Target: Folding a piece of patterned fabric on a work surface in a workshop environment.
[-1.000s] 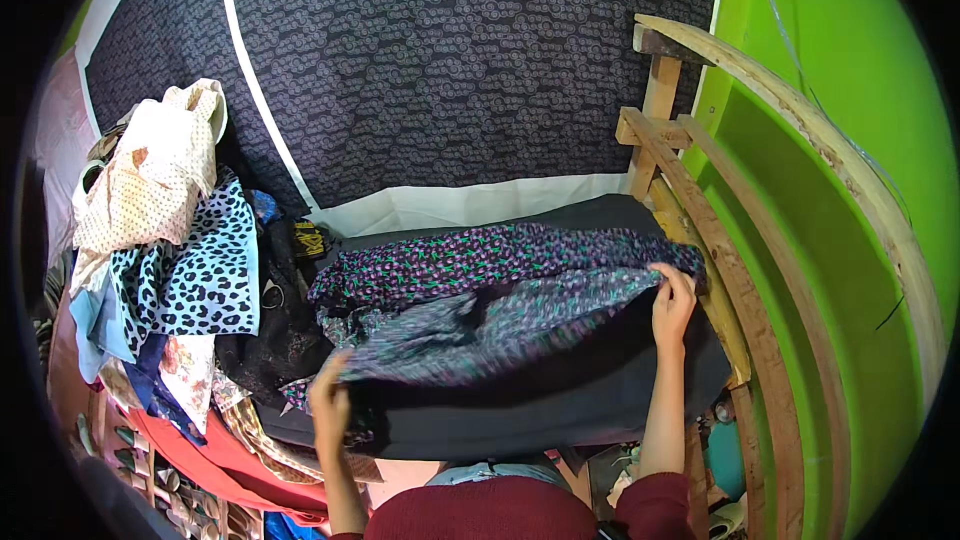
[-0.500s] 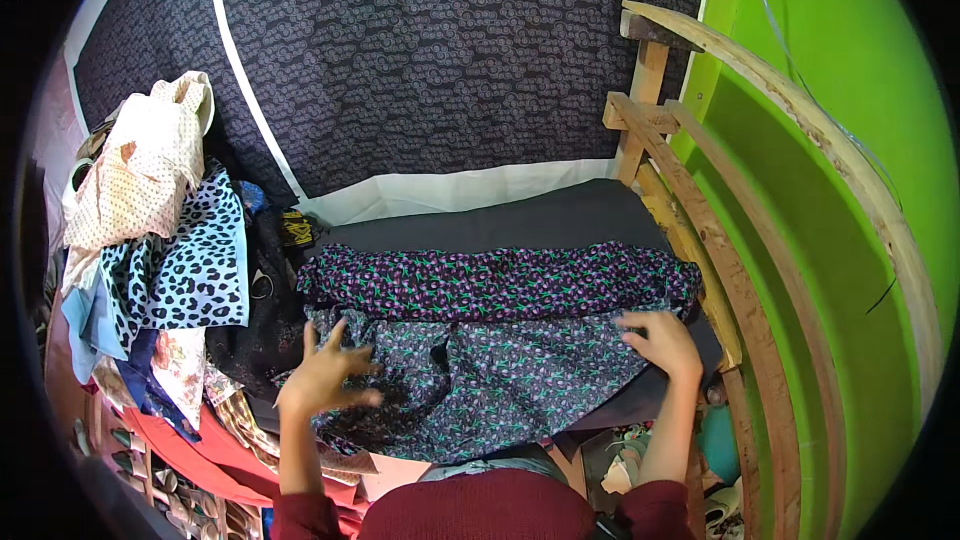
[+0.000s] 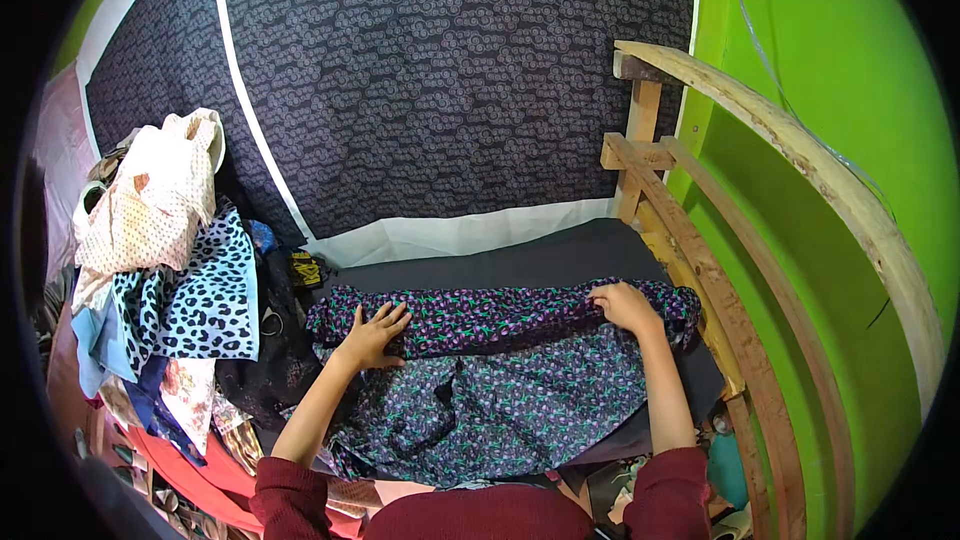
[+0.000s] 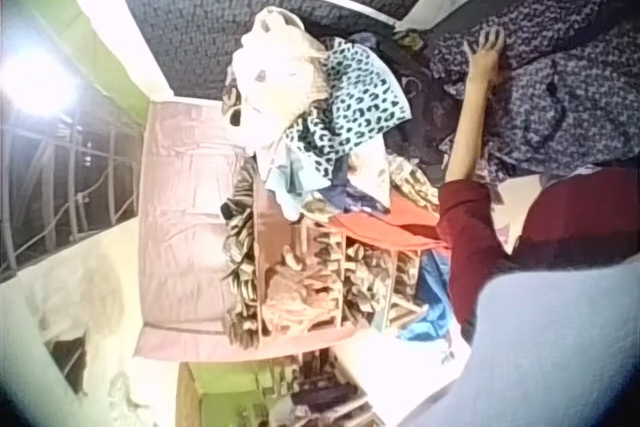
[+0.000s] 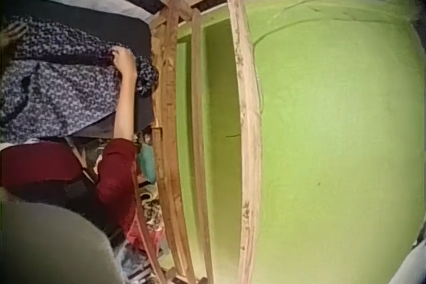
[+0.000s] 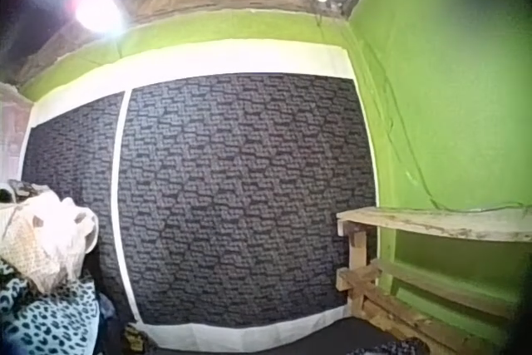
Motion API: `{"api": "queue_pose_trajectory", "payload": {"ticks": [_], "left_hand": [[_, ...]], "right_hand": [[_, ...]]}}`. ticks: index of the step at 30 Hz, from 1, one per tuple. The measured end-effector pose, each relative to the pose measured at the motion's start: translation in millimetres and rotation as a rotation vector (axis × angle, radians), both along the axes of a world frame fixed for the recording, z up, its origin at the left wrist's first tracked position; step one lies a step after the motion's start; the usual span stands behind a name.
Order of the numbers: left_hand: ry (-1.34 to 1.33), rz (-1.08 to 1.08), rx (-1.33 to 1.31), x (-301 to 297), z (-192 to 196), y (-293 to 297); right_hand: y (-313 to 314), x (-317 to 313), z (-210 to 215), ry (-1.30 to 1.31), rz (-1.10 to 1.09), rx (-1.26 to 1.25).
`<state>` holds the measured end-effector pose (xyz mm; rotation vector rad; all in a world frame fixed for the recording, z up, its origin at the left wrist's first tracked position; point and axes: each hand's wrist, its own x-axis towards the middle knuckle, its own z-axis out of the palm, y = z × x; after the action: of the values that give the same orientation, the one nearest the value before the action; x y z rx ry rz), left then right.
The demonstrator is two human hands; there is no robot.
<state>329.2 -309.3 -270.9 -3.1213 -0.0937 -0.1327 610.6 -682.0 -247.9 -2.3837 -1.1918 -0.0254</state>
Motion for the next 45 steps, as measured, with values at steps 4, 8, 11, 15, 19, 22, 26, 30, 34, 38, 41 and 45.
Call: {"api": "queue_pose_trajectory", "payload": {"ticks": [4,8,11,15,19,22,26,30,34,38,41,45], "left_hand": [[0.135,0.092,-0.254,23.7,2.4,43.4],[0.108,0.382,-0.095,87.8,58.5,39.7],[-0.497,0.32,0.334,110.0,41.3,41.0],[-0.391,0.103,0.145,126.6,17.9,-3.9],[-0.111,0.124,0.006,99.8,-24.0,-14.9],[0.263,0.209,-0.256,81.5,-28.0,-30.4],[0.245,0.186,-0.315,31.4,-40.2,-43.2],[0.253,0.162,-0.362,3.9,-56.5,-40.0],[0.127,0.13,-0.3,3.4,-59.7,-44.9],[-0.093,0.082,-0.324,-12.6,-60.7,-30.1],[-0.112,0.251,-0.361,-34.6,-28.5,-25.2],[-0.128,0.353,-0.216,-65.0,-12.3,-8.3]], "right_hand": [[31.2,53.5,22.7,0.237,0.119,-0.284],[55.7,91.9,24.0,0.064,-0.183,-0.321],[92.9,81.7,16.4,-0.552,-0.365,-0.149],[96.0,47.8,-19.9,-0.645,-0.05,0.044],[82.2,4.4,-40.3,-0.476,0.125,-0.112],[53.7,-6.6,-55.7,-0.338,-0.014,-0.2],[20.2,-36.5,-59.6,-0.132,0.038,-0.192],[5.6,-48.9,-75.0,0.033,-0.023,-0.203],[3.4,-47.9,-87.7,0.004,-0.042,-0.152],[6.1,-46.6,-98.7,-0.052,0.01,0.1],[-1.0,-49.3,-99.5,-0.063,-0.009,0.172],[-5.4,-47.7,-96.9,-0.016,0.0,0.258]]}}
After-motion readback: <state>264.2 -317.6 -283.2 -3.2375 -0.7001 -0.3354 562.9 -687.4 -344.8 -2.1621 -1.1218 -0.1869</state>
